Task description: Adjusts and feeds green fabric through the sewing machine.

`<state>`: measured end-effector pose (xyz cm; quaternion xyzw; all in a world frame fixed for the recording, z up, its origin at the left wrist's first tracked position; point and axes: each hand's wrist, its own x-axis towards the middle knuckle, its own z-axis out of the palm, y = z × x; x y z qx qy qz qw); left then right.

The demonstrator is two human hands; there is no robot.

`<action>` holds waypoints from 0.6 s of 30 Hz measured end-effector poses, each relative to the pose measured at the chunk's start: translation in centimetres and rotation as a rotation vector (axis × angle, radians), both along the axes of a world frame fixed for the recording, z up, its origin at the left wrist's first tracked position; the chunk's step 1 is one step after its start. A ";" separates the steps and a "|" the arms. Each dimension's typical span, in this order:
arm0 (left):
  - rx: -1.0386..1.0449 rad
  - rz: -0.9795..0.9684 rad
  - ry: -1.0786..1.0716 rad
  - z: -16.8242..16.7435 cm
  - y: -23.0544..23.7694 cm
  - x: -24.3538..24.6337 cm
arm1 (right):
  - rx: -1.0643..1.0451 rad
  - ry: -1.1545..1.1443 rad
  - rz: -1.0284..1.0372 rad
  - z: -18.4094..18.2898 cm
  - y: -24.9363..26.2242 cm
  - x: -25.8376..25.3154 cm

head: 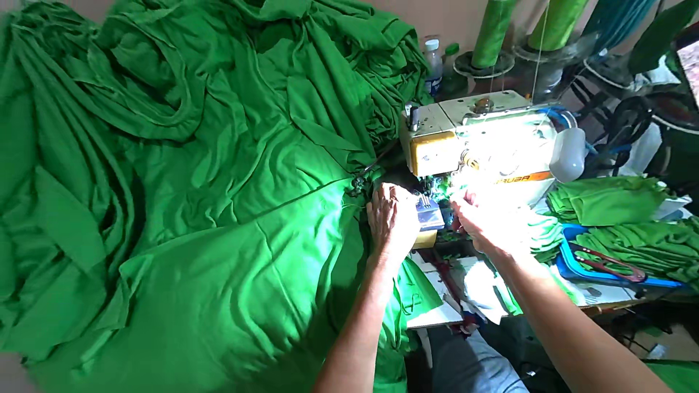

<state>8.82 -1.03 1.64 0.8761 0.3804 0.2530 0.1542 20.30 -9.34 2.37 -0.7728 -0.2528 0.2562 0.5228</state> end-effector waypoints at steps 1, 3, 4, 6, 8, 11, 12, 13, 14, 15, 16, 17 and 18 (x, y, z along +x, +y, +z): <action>-0.002 0.003 -0.013 0.1 -0.1 0.0 | 0.023 0.006 -0.012 0.0 0.0 -0.1; -0.002 0.017 -0.046 0.0 -0.1 0.0 | 0.075 0.013 -0.034 0.0 0.1 -0.2; -0.007 0.025 -0.064 0.0 -0.1 0.1 | 0.082 0.020 -0.042 0.0 0.1 -0.2; -0.028 0.041 -0.095 0.0 0.0 0.1 | 0.069 0.026 -0.034 0.0 0.0 -0.1; -0.053 0.047 -0.134 0.0 0.0 0.0 | 0.048 0.006 -0.019 0.0 -0.1 -0.1; -0.007 0.011 -0.278 -0.8 0.3 -0.4 | 0.032 -0.021 0.015 -0.2 -0.1 0.0; -0.015 -0.003 -0.339 -0.9 0.4 -0.7 | 0.034 -0.032 0.032 -0.3 -0.1 0.1; -0.039 -0.009 -0.393 -0.9 0.4 -1.3 | 0.033 -0.036 0.046 -0.3 -0.2 0.1; -0.060 0.003 -0.434 -0.8 0.5 -2.0 | 0.034 -0.031 0.052 -0.2 -0.5 -0.1; -0.060 0.050 -0.434 -0.5 0.4 -2.8 | 0.031 -0.029 0.058 0.0 -0.7 -0.2; -0.024 0.098 -0.429 -0.2 0.4 -3.8 | 0.038 -0.033 0.071 0.1 -0.8 -0.3; 0.008 0.145 -0.397 0.1 0.4 -5.0 | 0.048 -0.040 0.085 0.0 -0.8 -0.1; 0.031 0.179 -0.360 0.5 0.2 -6.4 | 0.060 -0.056 0.097 -0.2 -0.7 0.1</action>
